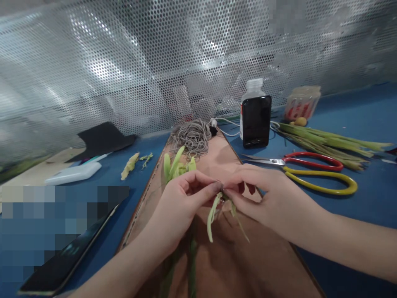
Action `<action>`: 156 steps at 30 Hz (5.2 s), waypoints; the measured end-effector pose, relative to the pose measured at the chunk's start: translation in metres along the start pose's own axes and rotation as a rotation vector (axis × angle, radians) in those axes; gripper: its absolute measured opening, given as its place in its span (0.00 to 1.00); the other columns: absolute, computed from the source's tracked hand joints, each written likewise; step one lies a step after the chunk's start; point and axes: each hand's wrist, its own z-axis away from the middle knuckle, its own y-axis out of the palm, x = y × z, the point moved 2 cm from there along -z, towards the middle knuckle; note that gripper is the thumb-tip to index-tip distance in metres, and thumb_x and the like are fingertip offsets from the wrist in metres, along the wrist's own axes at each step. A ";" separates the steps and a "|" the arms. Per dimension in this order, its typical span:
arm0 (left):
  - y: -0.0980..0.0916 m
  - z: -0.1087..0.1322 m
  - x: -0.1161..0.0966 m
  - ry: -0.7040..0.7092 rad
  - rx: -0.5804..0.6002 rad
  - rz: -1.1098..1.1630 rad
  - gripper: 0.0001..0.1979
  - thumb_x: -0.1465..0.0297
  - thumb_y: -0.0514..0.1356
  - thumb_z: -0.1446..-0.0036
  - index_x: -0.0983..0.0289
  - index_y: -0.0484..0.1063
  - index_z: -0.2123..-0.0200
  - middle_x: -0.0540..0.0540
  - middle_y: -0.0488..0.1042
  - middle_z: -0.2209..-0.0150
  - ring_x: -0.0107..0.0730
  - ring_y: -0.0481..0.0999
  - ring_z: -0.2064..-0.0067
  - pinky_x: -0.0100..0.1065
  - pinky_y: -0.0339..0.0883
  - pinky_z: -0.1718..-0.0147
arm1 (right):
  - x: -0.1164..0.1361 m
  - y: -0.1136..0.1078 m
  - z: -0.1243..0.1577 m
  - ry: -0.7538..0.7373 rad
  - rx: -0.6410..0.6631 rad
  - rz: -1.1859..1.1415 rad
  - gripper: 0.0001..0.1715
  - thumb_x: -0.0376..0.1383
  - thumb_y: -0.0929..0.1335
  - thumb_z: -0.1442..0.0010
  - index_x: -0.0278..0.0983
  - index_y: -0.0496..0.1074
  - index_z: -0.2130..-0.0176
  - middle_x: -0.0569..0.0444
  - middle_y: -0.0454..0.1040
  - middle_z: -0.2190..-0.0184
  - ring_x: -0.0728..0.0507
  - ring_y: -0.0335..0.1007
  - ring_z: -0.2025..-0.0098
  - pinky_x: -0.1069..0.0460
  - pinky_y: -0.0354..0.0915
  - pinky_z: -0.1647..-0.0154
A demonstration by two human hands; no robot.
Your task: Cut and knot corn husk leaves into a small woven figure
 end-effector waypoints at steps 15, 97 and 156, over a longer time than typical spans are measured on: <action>0.001 0.001 -0.002 -0.042 0.016 -0.020 0.07 0.66 0.63 0.55 0.64 0.71 0.74 0.50 0.75 0.75 0.31 0.75 0.72 0.31 0.69 0.72 | -0.006 0.000 -0.003 0.264 0.194 -0.266 0.08 0.36 0.65 0.48 0.36 0.68 0.76 0.61 0.62 0.82 0.53 0.54 0.80 0.58 0.51 0.83; -0.002 0.002 -0.006 0.119 -0.024 -0.217 0.05 0.68 0.63 0.55 0.64 0.72 0.74 0.51 0.76 0.73 0.30 0.74 0.70 0.29 0.68 0.72 | -0.015 0.003 -0.005 0.269 0.303 -0.448 0.10 0.41 0.65 0.47 0.37 0.65 0.73 0.58 0.65 0.76 0.50 0.59 0.74 0.55 0.57 0.75; 0.005 -0.001 -0.003 -0.073 0.077 -0.073 0.10 0.63 0.60 0.53 0.65 0.71 0.71 0.50 0.72 0.74 0.23 0.69 0.78 0.27 0.65 0.76 | -0.009 0.004 0.000 -0.212 -0.058 0.124 0.05 0.27 0.62 0.52 0.36 0.62 0.74 0.58 0.62 0.77 0.53 0.57 0.78 0.58 0.54 0.80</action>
